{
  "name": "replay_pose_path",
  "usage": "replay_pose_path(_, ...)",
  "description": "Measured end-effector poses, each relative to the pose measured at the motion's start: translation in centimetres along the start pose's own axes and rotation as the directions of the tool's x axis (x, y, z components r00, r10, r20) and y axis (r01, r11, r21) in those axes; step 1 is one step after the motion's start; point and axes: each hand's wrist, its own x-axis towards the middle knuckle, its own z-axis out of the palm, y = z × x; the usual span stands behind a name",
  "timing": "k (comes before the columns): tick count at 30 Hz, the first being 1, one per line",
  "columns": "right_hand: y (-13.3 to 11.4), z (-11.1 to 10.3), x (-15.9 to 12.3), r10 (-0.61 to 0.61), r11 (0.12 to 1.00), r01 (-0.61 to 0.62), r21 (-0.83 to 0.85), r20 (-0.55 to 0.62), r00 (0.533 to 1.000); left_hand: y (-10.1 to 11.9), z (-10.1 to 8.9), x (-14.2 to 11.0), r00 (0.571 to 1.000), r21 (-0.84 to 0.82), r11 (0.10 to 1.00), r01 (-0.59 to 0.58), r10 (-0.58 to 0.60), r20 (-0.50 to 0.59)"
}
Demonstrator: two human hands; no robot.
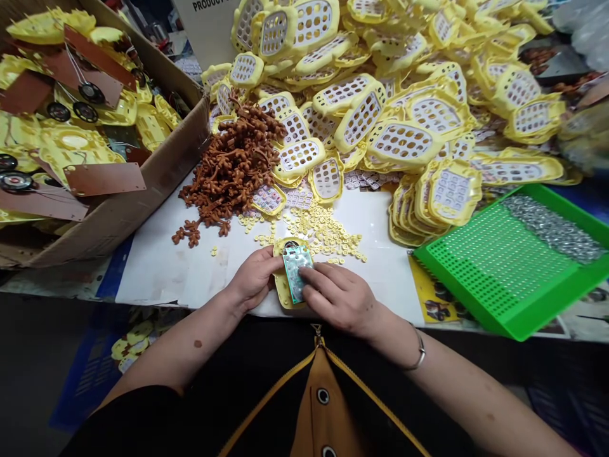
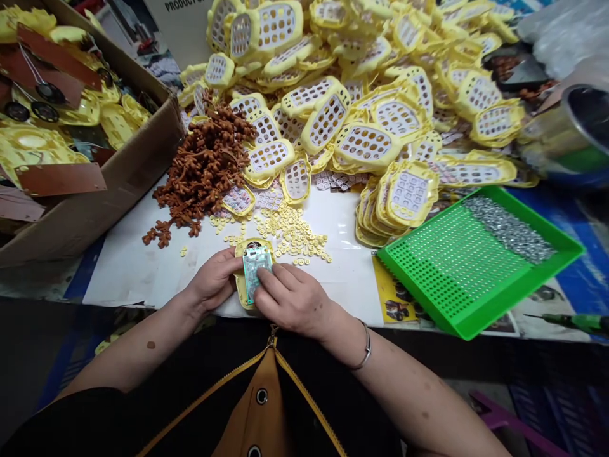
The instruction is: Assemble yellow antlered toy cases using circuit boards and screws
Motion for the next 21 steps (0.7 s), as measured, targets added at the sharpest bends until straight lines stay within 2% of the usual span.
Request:
replay_pose_path(4,0.08,0.28,-0.17,0.000,0.999,0.000,0.033,0.008,1.000,-0.11,-0.36,0.12,1.000,-0.009,1.000,0.005,-0.005,-0.011)
replay_pose_path(12,-0.19,0.46,-0.09,0.033,0.999,-0.033,-0.003,0.009,0.999,-0.11,-0.33,0.09,1.000,-0.016,1.000,-0.007,0.007,-0.007)
replay_pose_path(16,-0.24,0.59,-0.42,0.043,0.996,-0.044,0.074,0.013,0.999,-0.15,-0.47,0.10,1.000,-0.005,1.000,-0.001,0.001,0.003)
replay_pose_path(21,-0.33,0.45,-0.59,0.049,0.985,-0.063,0.161,0.089,0.995,-0.01,-0.48,0.14,1.000,-0.004,1.000,0.020,-0.020,0.021)
